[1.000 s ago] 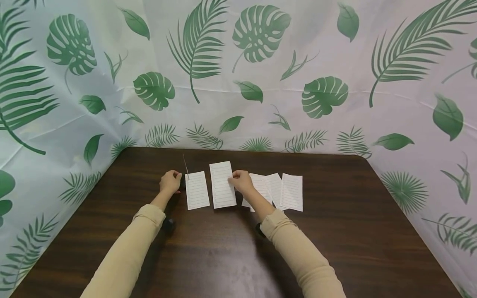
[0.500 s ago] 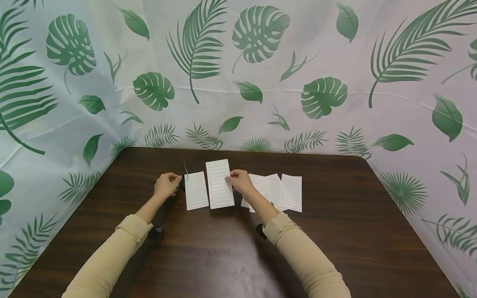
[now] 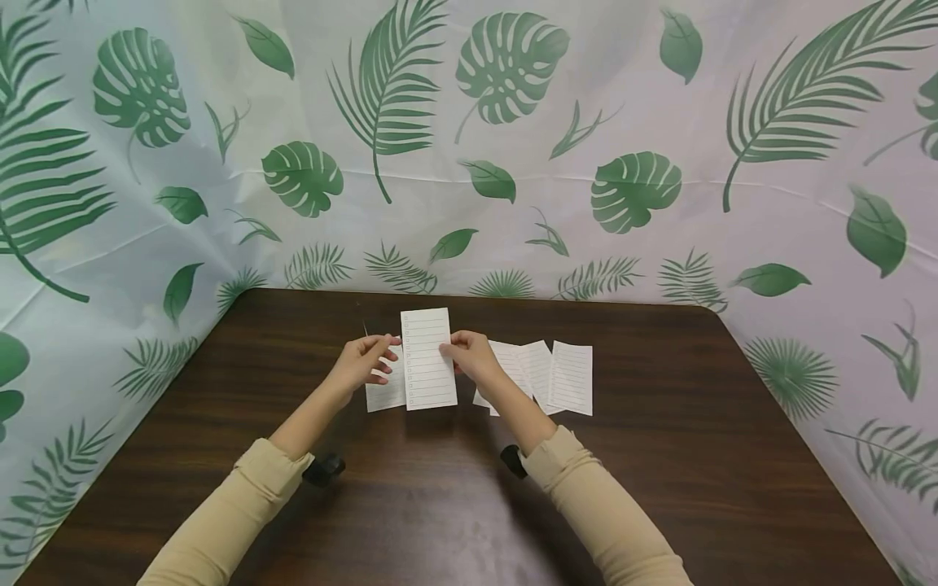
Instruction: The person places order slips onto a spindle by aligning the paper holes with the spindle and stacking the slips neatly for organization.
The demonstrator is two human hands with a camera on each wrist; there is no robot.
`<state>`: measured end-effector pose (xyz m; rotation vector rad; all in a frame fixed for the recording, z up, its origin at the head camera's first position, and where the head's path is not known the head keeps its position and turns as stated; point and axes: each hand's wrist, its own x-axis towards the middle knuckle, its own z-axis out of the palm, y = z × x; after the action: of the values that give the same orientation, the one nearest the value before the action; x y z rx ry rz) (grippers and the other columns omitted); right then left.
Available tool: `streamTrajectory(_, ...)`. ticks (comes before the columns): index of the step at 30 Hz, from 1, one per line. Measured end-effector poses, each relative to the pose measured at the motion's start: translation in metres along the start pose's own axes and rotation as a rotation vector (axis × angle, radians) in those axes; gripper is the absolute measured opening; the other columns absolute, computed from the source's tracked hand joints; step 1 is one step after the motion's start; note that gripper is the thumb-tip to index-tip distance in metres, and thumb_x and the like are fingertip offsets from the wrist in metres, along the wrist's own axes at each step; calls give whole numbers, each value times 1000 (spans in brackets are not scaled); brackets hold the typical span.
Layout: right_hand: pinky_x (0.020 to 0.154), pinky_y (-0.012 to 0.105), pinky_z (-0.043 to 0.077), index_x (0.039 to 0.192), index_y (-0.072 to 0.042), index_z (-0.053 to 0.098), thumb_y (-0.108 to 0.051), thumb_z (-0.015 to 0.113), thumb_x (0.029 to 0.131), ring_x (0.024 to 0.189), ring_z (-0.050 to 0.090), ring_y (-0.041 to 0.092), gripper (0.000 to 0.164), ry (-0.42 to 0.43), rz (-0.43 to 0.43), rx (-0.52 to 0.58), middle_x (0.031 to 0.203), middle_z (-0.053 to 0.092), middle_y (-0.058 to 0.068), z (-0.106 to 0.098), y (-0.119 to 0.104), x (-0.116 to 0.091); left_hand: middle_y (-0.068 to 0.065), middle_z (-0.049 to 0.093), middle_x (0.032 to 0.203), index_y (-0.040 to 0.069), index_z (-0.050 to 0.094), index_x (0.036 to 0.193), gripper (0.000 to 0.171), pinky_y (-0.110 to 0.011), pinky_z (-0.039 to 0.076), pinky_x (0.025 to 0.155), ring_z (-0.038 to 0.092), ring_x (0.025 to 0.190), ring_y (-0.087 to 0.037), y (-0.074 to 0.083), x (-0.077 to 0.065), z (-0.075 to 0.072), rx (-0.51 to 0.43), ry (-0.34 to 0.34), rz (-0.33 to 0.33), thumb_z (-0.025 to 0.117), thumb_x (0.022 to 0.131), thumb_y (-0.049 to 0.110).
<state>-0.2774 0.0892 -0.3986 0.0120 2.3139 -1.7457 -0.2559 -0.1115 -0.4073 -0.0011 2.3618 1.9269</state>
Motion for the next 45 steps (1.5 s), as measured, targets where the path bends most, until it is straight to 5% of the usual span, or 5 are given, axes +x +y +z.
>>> streamTrajectory(7, 63, 22, 51, 109, 6, 58, -10, 55, 93, 69, 57, 9, 23, -21, -39, -7, 85, 66, 5, 2, -3, -11, -6, 62, 80, -6, 64, 107, 31, -21, 55, 51, 60, 64, -10, 6, -10, 24, 1, 16, 37, 62, 92, 21)
streamTrajectory(19, 61, 21, 51, 106, 7, 59, -9, 55, 93, 69, 56, 10, 21, -55, -70, -20, 81, 66, 3, 3, -4, -17, 2, 53, 64, -11, 62, 88, 22, -22, 54, 48, 51, 51, -4, 10, -14, 28, -24, 99, 62, 64, 90, 11)
streamTrajectory(33, 47, 19, 42, 98, 12, 60, -4, 55, 93, 53, 48, 9, 18, -147, -262, -117, 69, 61, 7, 12, -7, -34, 4, 51, 68, -9, 61, 89, 25, -19, 54, 51, 51, 60, -7, 20, -10, 0, -40, 75, 38, 61, 92, 16)
streamTrajectory(38, 46, 18, 38, 97, 13, 60, -3, 54, 92, 50, 44, 8, 17, -114, -233, -113, 64, 60, 2, 13, -22, -33, 3, 57, 73, -10, 61, 100, 38, -22, 59, 60, 58, 65, -9, 31, -4, -17, -59, 6, 38, 51, 98, 27)
streamTrajectory(45, 51, 18, 42, 98, 11, 59, -4, 53, 93, 59, 52, 9, 17, -131, -216, -81, 74, 65, 7, 18, -35, -21, 7, 58, 69, -8, 59, 105, 44, -17, 56, 55, 58, 61, -4, 49, 9, -36, -94, 75, 24, 42, 101, 32)
